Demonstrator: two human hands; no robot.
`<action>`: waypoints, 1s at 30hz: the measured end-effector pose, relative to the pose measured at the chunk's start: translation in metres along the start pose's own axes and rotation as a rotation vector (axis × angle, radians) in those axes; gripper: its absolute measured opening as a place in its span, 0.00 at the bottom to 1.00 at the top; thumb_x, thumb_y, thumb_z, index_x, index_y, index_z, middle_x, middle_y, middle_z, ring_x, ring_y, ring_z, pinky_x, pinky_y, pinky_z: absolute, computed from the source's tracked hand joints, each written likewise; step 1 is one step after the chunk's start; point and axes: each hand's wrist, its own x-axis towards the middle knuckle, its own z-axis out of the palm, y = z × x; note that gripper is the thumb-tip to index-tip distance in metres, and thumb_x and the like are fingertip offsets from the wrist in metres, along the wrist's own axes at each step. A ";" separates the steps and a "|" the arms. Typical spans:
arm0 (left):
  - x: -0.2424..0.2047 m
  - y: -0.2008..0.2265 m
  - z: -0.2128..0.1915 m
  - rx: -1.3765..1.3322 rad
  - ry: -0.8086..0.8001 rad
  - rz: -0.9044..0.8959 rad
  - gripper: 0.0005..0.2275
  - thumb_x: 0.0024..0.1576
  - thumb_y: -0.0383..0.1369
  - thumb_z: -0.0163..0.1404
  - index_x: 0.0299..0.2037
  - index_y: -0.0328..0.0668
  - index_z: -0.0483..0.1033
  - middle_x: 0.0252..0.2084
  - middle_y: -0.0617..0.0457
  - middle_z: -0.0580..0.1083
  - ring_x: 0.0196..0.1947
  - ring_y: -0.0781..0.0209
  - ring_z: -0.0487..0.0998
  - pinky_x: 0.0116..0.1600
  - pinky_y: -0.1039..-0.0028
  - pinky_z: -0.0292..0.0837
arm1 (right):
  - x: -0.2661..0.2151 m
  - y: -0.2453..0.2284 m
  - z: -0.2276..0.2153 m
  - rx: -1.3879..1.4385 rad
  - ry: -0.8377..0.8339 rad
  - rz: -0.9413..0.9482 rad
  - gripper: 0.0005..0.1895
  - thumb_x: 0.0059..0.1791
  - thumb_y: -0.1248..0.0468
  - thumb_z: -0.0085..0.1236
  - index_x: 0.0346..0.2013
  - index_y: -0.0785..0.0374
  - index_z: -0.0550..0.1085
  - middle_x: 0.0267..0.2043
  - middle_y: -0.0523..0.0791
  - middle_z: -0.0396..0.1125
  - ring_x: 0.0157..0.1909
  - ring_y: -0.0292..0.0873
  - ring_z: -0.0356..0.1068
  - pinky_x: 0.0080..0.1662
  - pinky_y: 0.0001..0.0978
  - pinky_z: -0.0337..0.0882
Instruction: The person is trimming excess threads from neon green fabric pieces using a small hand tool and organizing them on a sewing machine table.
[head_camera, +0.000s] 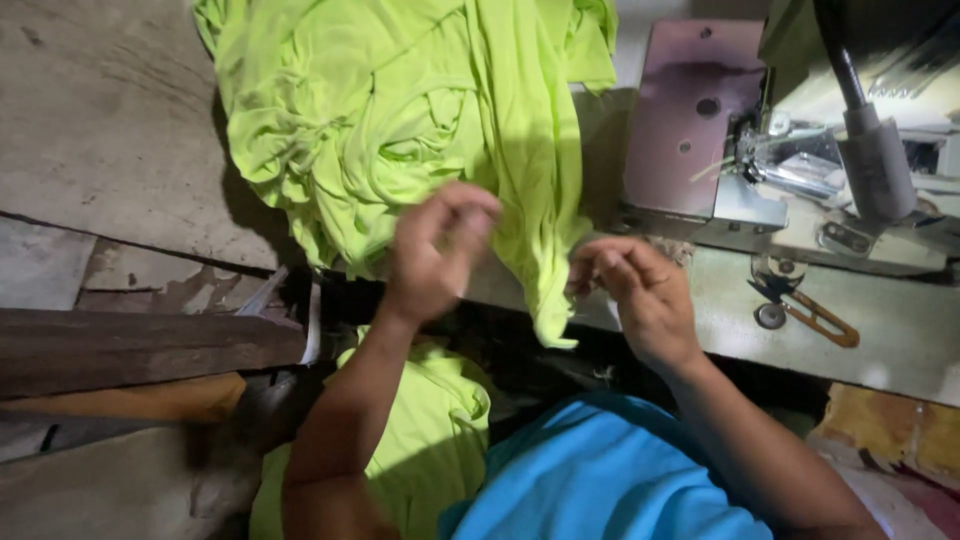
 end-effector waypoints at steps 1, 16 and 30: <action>-0.001 -0.006 0.000 -0.003 -0.004 -0.005 0.06 0.52 0.30 0.42 0.35 0.42 0.71 0.28 0.55 0.70 0.28 0.64 0.71 0.37 0.75 0.68 | -0.001 0.002 -0.003 -0.001 0.006 0.004 0.11 0.47 0.68 0.38 0.37 0.74 0.67 0.24 0.54 0.63 0.27 0.43 0.64 0.34 0.31 0.66; -0.016 0.013 -0.025 -0.193 0.212 -0.194 0.11 0.49 0.23 0.43 0.43 0.35 0.65 0.36 0.52 0.68 0.37 0.65 0.68 0.48 0.76 0.64 | -0.019 0.000 -0.022 -0.766 -0.286 -0.586 0.07 0.39 0.67 0.53 0.29 0.67 0.71 0.29 0.50 0.62 0.29 0.51 0.65 0.32 0.37 0.66; 0.002 0.068 0.045 0.039 -0.667 0.257 0.17 0.44 0.19 0.38 0.43 0.42 0.67 0.32 0.43 0.72 0.28 0.42 0.74 0.32 0.61 0.70 | -0.052 -0.033 -0.055 -0.623 -0.153 -0.592 0.17 0.35 0.64 0.57 0.32 0.74 0.68 0.27 0.54 0.63 0.23 0.46 0.64 0.29 0.33 0.66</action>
